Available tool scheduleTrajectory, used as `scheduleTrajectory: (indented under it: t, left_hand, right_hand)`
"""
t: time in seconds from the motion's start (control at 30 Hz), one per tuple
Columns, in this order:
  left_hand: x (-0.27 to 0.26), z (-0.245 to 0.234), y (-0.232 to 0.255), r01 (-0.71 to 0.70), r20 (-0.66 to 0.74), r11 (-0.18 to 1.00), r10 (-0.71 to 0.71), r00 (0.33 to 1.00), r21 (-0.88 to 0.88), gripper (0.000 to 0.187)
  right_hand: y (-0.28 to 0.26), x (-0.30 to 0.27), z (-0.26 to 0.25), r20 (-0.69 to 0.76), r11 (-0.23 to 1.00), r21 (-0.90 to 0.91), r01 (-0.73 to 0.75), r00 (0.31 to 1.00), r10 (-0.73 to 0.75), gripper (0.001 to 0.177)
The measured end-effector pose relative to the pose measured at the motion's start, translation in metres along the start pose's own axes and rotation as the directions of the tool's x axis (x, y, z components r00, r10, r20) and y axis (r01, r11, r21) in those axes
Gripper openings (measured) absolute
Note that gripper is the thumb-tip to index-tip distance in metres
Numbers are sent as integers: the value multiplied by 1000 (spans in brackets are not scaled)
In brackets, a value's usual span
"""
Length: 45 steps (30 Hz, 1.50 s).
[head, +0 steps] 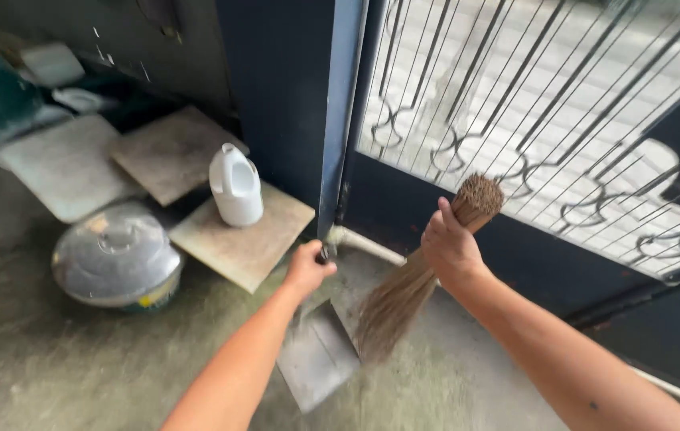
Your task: Sweeping the concrete floor in an outdoor area using a stick broom and a dustpan.
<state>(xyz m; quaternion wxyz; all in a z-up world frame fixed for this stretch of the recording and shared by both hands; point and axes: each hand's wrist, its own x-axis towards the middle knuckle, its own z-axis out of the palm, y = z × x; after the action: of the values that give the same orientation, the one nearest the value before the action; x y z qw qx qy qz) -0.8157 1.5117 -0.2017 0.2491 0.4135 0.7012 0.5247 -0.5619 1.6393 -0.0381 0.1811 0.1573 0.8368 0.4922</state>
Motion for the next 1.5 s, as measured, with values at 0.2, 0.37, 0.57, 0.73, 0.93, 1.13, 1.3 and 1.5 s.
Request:
scheduleTrajectory:
  t: [0.2,0.37,0.57,0.73,0.93,1.13,1.3,1.5]
  left_hand:
    - [54,10,-36,-41,-62,999,42,997,6,22]
    - [87,37,-78,45,-48,999,-46,998,-24,21]
    - [144,53,-117,100,-48,995,-100,994,-5,22]
    - [181,54,-136,163,-7,987,-163,987,5,23]
    - [228,56,-168,174,-35,984,-173,984,46,32]
    - [254,52,-187,181,-23,982,-180,983,61,30]
    - [274,48,-199,234,8,972,-234,972,6,22]
    - [291,51,-225,259,85,966,-260,962,27,24]
  right_hand:
    - [-20,71,67,-50,996,49,80,996,-77,29]
    - [-35,128,82,-91,999,0,54,994,-54,22]
    - [-58,198,102,-101,991,-40,125,987,-128,23]
    - [-67,249,108,-121,980,-83,179,975,-188,28]
    - [-75,305,118,-174,976,-66,209,961,-217,29]
    - [-85,350,135,-170,962,-85,259,948,-271,31]
    - [-83,380,134,-148,950,-81,300,939,-309,34]
    - [-80,417,145,-193,936,-108,334,917,-349,34]
